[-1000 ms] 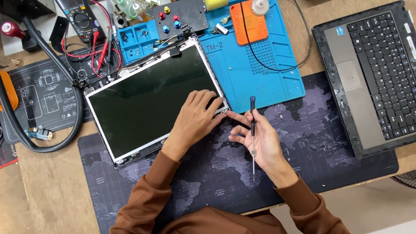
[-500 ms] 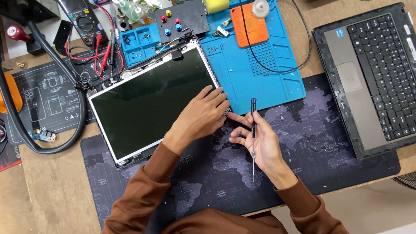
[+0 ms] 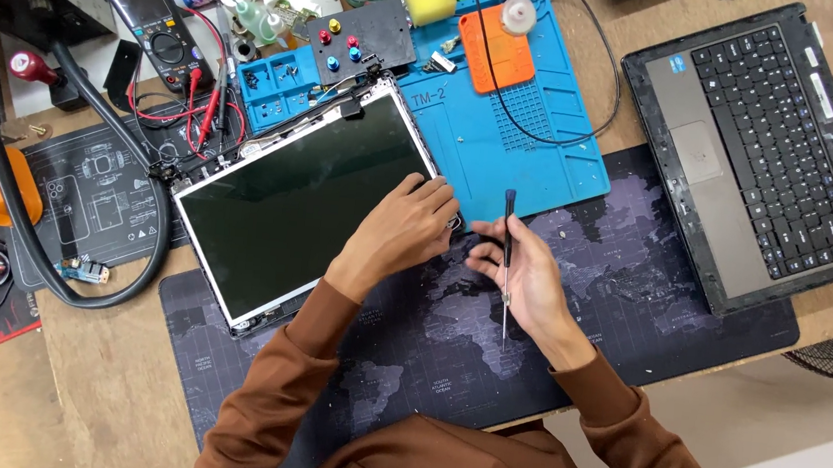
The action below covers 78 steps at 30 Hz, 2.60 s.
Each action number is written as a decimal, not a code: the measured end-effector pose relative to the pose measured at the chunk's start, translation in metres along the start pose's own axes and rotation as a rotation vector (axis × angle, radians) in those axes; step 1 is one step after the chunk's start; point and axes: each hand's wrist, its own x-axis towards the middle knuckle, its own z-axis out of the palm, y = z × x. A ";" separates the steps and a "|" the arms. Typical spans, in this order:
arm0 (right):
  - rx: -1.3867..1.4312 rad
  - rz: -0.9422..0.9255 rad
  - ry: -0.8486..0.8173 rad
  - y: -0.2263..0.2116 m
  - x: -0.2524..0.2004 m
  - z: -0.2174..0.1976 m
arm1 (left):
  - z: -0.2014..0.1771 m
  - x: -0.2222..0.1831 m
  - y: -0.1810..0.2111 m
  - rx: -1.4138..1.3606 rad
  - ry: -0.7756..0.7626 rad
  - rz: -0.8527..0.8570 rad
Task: Disassembling a laptop screen by prying off the bezel and unscrewing the LCD panel
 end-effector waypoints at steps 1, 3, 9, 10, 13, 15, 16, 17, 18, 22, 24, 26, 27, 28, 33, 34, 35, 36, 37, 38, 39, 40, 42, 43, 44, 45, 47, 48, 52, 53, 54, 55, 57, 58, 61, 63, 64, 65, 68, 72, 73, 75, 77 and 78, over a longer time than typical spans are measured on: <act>0.001 0.000 0.000 -0.004 0.001 -0.004 | -0.002 0.000 0.000 0.000 -0.001 0.001; -0.091 -0.084 0.052 -0.012 0.005 -0.013 | -0.005 0.001 0.000 0.000 0.000 0.023; -0.226 -0.321 0.100 -0.070 -0.005 0.006 | -0.020 -0.001 0.002 -0.061 0.067 0.030; -0.224 -0.322 0.104 -0.071 -0.001 0.003 | -0.019 -0.001 0.002 -0.063 0.066 0.033; -0.152 -0.385 0.143 -0.074 0.012 -0.007 | -0.021 0.002 0.003 -0.092 0.073 0.028; -0.088 -0.386 0.197 -0.072 0.018 -0.013 | -0.026 0.004 0.005 -0.120 0.079 0.026; -0.087 -0.384 0.200 -0.071 0.018 -0.013 | -0.029 0.004 0.007 -0.122 0.076 0.025; -0.079 -0.375 0.218 -0.070 0.018 -0.014 | -0.033 0.005 0.008 -0.125 0.063 0.014; -0.070 -0.366 0.233 -0.069 0.020 -0.014 | -0.037 0.005 0.009 -0.124 0.050 0.002; -0.013 -0.386 0.239 -0.065 0.017 -0.014 | -0.058 0.013 0.015 -0.189 0.017 0.018; -0.006 -0.414 0.225 -0.067 0.017 -0.015 | -0.070 0.018 0.015 -0.286 0.014 0.010; 0.011 -0.427 0.232 -0.068 0.010 -0.010 | -0.079 0.021 0.016 -0.306 0.010 0.010; 0.026 -0.440 0.235 -0.069 0.008 -0.007 | -0.084 0.022 0.015 -0.325 0.009 0.007; 0.030 -0.439 0.240 -0.071 0.003 -0.003 | -0.091 0.021 0.015 -0.327 0.004 0.009; -0.012 -0.563 0.200 -0.077 -0.017 0.015 | -0.133 0.021 0.017 -0.404 0.062 -0.010; -0.011 -0.564 0.198 -0.077 -0.020 0.018 | -0.140 0.019 0.017 -0.402 0.061 -0.010; -0.019 -0.595 0.191 -0.077 -0.022 0.021 | -0.146 0.017 0.017 -0.396 0.083 -0.012; -0.028 -0.624 0.184 -0.077 -0.024 0.024 | -0.153 0.014 0.018 -0.390 0.103 -0.017; -0.026 -0.622 0.182 -0.077 -0.026 0.028 | -0.157 0.012 0.017 -0.388 0.102 -0.019; -0.024 -0.643 0.168 -0.078 -0.027 0.032 | -0.161 0.010 0.017 -0.401 0.114 -0.017; -0.022 -0.664 0.154 -0.079 -0.029 0.037 | -0.165 0.007 0.016 -0.414 0.126 -0.015; -0.022 -0.662 0.151 -0.079 -0.029 0.039 | -0.164 0.005 0.016 -0.412 0.126 -0.018; -0.017 -0.684 0.113 -0.078 -0.029 0.044 | -0.161 0.000 0.015 -0.389 0.147 -0.017; -0.018 -0.685 0.108 -0.079 -0.028 0.048 | -0.163 0.001 0.016 -0.386 0.150 -0.019; -0.021 -0.690 0.097 -0.079 -0.028 0.052 | -0.165 0.002 0.017 -0.399 0.154 -0.014; -0.024 -0.696 0.085 -0.080 -0.028 0.056 | -0.167 0.004 0.018 -0.411 0.159 -0.009; -0.027 -0.695 0.076 -0.081 -0.028 0.059 | -0.166 0.003 0.017 -0.413 0.166 -0.007; -0.029 -0.693 0.067 -0.082 -0.028 0.060 | -0.166 0.002 0.016 -0.415 0.171 -0.006; -0.043 -0.693 0.049 -0.081 -0.025 0.059 | -0.163 0.002 0.016 -0.421 0.176 0.001; -0.045 -0.692 0.048 -0.080 -0.024 0.059 | -0.162 0.002 0.016 -0.414 0.181 0.003; -0.047 -0.691 0.047 -0.080 -0.023 0.059 | -0.162 0.003 0.016 -0.407 0.187 0.005; -0.049 -0.691 0.045 -0.080 -0.023 0.059 | -0.162 0.003 0.016 -0.408 0.188 0.004; -0.045 -0.684 0.052 -0.079 -0.023 0.059 | -0.162 0.004 0.017 -0.410 0.176 -0.005; -0.045 -0.683 0.053 -0.079 -0.023 0.059 | -0.162 0.004 0.017 -0.412 0.176 -0.005; -0.059 -0.686 0.054 -0.078 -0.021 0.058 | -0.163 0.006 0.018 -0.411 0.161 -0.011; -0.062 -0.687 0.065 -0.079 -0.020 0.056 | -0.163 0.009 0.018 -0.408 0.162 -0.010; -0.063 -0.686 0.066 -0.078 -0.019 0.056 | -0.159 0.009 0.018 -0.409 0.162 -0.011; -0.086 -0.700 0.077 -0.078 -0.017 0.055 | -0.156 0.008 0.018 -0.405 0.164 -0.007; -0.104 -0.706 0.153 -0.079 -0.011 0.057 | -0.143 0.010 0.019 -0.403 0.134 0.003; -0.111 -0.704 0.245 -0.070 0.012 0.044 | -0.114 0.009 0.019 -0.400 0.065 0.031; -0.112 -0.706 0.244 -0.066 0.019 0.038 | -0.109 0.011 0.018 -0.399 0.068 0.033; -0.096 -0.653 0.270 -0.057 0.031 0.027 | -0.100 0.015 0.018 -0.425 0.011 0.020; -0.080 -0.623 0.273 -0.052 0.034 0.027 | -0.085 0.016 0.014 -0.442 -0.025 0.012; -0.064 -0.592 0.278 -0.050 0.035 0.026 | -0.077 0.017 0.013 -0.460 -0.061 0.006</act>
